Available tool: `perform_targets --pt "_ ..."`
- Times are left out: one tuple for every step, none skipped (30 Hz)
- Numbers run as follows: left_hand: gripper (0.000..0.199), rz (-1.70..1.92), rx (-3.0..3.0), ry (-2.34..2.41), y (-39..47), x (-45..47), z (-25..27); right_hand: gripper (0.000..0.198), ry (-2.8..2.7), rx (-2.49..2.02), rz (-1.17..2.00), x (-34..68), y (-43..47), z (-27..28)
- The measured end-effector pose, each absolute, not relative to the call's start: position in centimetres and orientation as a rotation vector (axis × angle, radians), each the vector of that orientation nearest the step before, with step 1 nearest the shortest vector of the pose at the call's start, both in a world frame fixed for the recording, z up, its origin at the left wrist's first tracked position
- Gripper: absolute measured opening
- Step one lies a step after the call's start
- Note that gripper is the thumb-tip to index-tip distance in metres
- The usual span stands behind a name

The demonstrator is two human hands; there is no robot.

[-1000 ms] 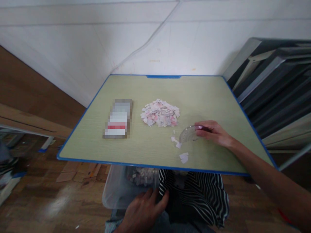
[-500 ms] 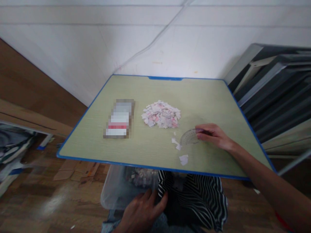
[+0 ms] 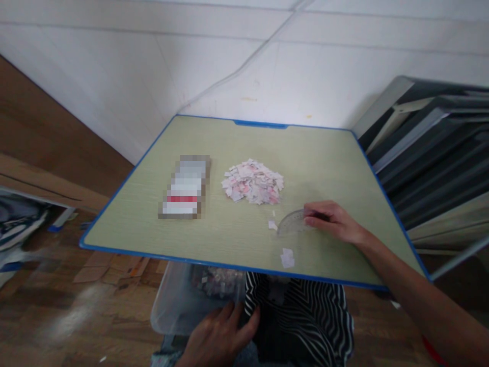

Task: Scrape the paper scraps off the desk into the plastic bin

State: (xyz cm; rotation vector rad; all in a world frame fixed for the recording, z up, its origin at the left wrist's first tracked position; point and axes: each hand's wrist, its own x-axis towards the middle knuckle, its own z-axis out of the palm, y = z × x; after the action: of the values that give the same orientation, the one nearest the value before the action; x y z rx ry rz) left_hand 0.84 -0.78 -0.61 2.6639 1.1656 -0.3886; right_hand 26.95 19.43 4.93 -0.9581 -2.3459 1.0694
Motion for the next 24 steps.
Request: perform_targets --pt "0.058 -0.401 2.658 1.158 -0.8 0.8 -0.7 0.033 -2.378 -0.907 1.054 26.7 19.4 5.1" --pt "0.059 -0.411 2.654 1.137 -0.8 0.8 -0.8 0.032 -2.397 -0.865 1.037 26.5 19.3 5.2" --pt "0.059 -0.424 2.648 1.123 -0.8 0.8 -0.8 0.032 -2.396 -0.844 1.020 26.4 19.3 5.4" --pt "0.059 -0.437 2.641 1.110 -0.8 0.8 -0.8 0.031 -2.380 -0.849 1.007 26.4 19.2 5.4" --pt "0.060 -0.447 2.638 1.104 -0.7 0.8 -0.7 0.030 -2.356 -0.868 0.996 26.4 19.2 5.5" --pt "0.059 -0.464 2.624 1.113 -0.7 0.9 -0.6 0.030 -2.331 -0.886 0.991 26.5 19.2 5.5" --pt "0.057 -0.467 2.616 1.114 -0.7 0.9 -0.5 0.029 -2.322 -0.892 1.004 26.6 19.3 5.5" --pt "0.056 -0.460 2.619 1.112 -0.6 0.9 -0.4 0.030 -2.319 -0.887 1.030 26.8 19.3 5.5" --pt "0.056 -0.455 2.618 1.115 -0.6 0.9 -0.2 0.030 -2.315 -0.881 1.066 26.9 19.3 5.4" --pt "0.056 -0.451 2.619 1.111 -0.5 0.9 -0.1 0.031 -2.300 -0.887 1.102 27.1 19.4 5.4" --pt "0.056 -0.446 2.622 1.110 -0.5 1.0 -0.1 0.032 -2.273 -0.904 1.129 27.2 19.4 5.4" --pt "0.056 -0.445 2.621 1.111 -0.5 1.0 -0.1 0.032 -2.247 -0.925 1.142 27.3 19.4 5.3" --pt "0.056 -0.446 2.622 1.110 -0.4 1.0 0.0 0.032 -2.234 -0.943 1.147 27.4 19.4 5.3" --pt "0.056 -0.446 2.624 1.108 -0.4 1.0 0.0 0.032 -2.234 -0.948 1.150 27.5 19.5 5.3" --pt "0.055 -0.445 2.626 1.102 -0.4 1.0 0.0 0.032 -2.246 -0.943 1.157 27.5 19.5 5.2" --pt "0.055 -0.442 2.629 1.098 -0.4 0.9 0.0 0.033 -2.257 -0.937 1.161 27.4 19.5 5.2" --pt "0.055 -0.438 2.634 1.092 -0.4 0.9 0.0 0.034 -2.264 -0.938 1.161 27.4 19.5 5.2" --pt "0.055 -0.431 2.642 1.089 -0.4 0.9 0.0 0.035 -2.262 -0.947 1.149 27.3 19.5 5.2" --pt "0.055 -0.427 2.649 1.092 -0.4 1.0 0.0 0.034 -2.255 -0.956 1.123 27.2 19.5 5.2" --pt "0.054 -0.426 2.652 1.101 -0.4 1.0 0.1 0.033 -2.252 -0.959 1.087 27.0 19.5 5.2" --pt "0.054 -0.428 2.653 1.108 -0.4 1.0 0.1 0.032 -2.258 -0.952 1.052 26.9 19.5 5.3" --pt "0.054 -0.433 2.653 1.116 -0.4 1.0 0.1 0.030 -2.272 -0.935 1.025 26.8 19.5 5.3" --pt "0.054 -0.439 2.649 1.119 -0.4 1.0 0.1 0.029 -2.291 -0.919 1.010 26.7 19.5 5.4" --pt "0.054 -0.446 2.644 1.119 -0.4 1.1 0.2 0.029 -2.309 -0.902 1.008 26.7 19.5 5.4"
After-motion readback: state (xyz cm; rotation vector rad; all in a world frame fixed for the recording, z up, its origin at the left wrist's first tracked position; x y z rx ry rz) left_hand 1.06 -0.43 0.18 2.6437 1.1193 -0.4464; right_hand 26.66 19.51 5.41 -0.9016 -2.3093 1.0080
